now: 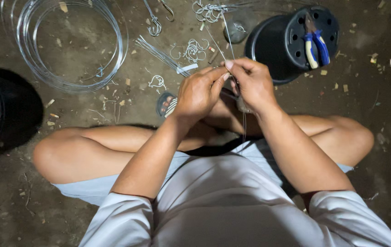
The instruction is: The person sits on the floor and uses pliers to bend and twist metal wire into small loops. They repeatedly cut wire segments, bend them into shape, and place the finished pieces on the floor.
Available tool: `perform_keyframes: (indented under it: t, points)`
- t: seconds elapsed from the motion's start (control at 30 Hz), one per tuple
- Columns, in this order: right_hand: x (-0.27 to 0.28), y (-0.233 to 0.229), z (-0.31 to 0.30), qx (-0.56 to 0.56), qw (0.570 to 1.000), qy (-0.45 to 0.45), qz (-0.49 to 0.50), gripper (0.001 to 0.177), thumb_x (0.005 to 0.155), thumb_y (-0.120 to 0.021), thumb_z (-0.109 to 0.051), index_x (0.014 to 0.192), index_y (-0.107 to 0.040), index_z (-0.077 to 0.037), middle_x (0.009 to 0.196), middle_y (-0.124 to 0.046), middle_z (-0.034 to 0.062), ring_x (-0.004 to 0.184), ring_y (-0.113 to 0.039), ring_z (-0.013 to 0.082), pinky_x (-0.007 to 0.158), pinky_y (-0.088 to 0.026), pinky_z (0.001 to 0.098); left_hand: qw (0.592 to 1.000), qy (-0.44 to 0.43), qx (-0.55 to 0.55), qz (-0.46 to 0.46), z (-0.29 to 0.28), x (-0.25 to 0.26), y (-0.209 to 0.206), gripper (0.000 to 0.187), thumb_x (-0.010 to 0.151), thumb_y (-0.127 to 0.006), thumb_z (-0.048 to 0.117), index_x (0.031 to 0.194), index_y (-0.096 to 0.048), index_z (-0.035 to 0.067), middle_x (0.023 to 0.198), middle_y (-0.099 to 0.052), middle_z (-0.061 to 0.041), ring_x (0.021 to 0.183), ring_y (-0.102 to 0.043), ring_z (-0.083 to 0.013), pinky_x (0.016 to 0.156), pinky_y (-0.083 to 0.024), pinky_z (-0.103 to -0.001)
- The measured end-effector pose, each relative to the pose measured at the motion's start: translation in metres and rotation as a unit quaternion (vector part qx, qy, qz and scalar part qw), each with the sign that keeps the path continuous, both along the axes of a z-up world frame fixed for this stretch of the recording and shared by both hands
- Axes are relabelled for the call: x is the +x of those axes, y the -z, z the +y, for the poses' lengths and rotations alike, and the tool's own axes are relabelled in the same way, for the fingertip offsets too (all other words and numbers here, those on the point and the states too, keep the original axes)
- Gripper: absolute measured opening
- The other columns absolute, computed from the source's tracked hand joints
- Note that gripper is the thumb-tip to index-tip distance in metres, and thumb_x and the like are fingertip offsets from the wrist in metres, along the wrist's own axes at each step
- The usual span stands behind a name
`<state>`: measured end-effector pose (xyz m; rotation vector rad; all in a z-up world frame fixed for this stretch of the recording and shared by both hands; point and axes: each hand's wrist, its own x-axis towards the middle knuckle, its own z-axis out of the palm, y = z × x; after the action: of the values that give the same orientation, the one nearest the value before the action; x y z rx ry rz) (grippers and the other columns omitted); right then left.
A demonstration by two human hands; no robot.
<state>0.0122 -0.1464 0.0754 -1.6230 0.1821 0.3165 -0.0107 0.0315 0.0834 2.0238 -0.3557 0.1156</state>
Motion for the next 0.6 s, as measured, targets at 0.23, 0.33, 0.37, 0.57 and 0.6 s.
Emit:
perform_keyframes:
  t: [0.23,0.33,0.37,0.57,0.6]
  points:
    - [0.014,0.002,-0.018,-0.093,0.994,-0.021,-0.058,0.018,0.101,-0.072,-0.02,0.097,-0.078,-0.004,0.073,-0.066,-0.0022,0.06,-0.057,0.0041,0.053,-0.045,0.02,0.999,0.005,0.035,0.011,-0.003,-0.004,-0.001,0.023,0.099,-0.063,0.023,0.118,-0.073,0.016,0.099,-0.072,-0.01,0.09,-0.069,-0.037,0.076,-0.054,-0.048]
    - [0.013,0.005,-0.021,-0.037,0.998,-0.004,-0.051,0.018,0.101,-0.073,-0.019,0.096,-0.075,-0.002,0.071,-0.064,-0.0017,0.059,-0.055,0.005,0.052,-0.044,0.0219,0.997,0.017,0.067,0.02,-0.004,-0.006,0.0,0.023,0.098,-0.064,0.024,0.119,-0.073,0.018,0.097,-0.071,-0.01,0.088,-0.069,-0.0375,0.074,-0.053,-0.049]
    - [0.013,0.007,-0.022,-0.008,0.999,0.008,-0.045,0.017,0.101,-0.072,-0.019,0.097,-0.075,-0.002,0.07,-0.063,-0.0012,0.058,-0.055,0.0057,0.051,-0.043,0.0224,0.996,0.025,0.081,0.027,-0.005,-0.007,0.001,0.024,0.098,-0.065,0.024,0.119,-0.073,0.018,0.096,-0.071,-0.01,0.087,-0.068,-0.0377,0.073,-0.053,-0.05]
    - [0.042,0.027,-0.053,0.135,0.985,0.11,-0.022,0.017,0.104,-0.068,-0.02,0.102,-0.072,-0.004,0.08,-0.065,0.0006,0.06,-0.054,0.0083,0.05,-0.043,0.0235,0.991,0.109,0.076,-0.03,-0.012,-0.013,0.007,0.023,0.093,-0.065,0.021,0.114,-0.074,0.016,0.101,-0.071,-0.009,0.094,-0.067,-0.0361,0.08,-0.053,-0.048]
    - [0.048,0.03,-0.064,0.157,0.979,0.129,-0.031,0.016,0.105,-0.067,-0.02,0.102,-0.071,-0.004,0.081,-0.064,0.001,0.06,-0.054,0.0086,0.05,-0.041,0.0234,0.989,0.126,0.066,-0.028,-0.012,-0.013,0.008,0.021,0.095,-0.065,0.022,0.113,-0.075,0.016,0.099,-0.072,-0.009,0.094,-0.067,-0.0353,0.081,-0.053,-0.047]
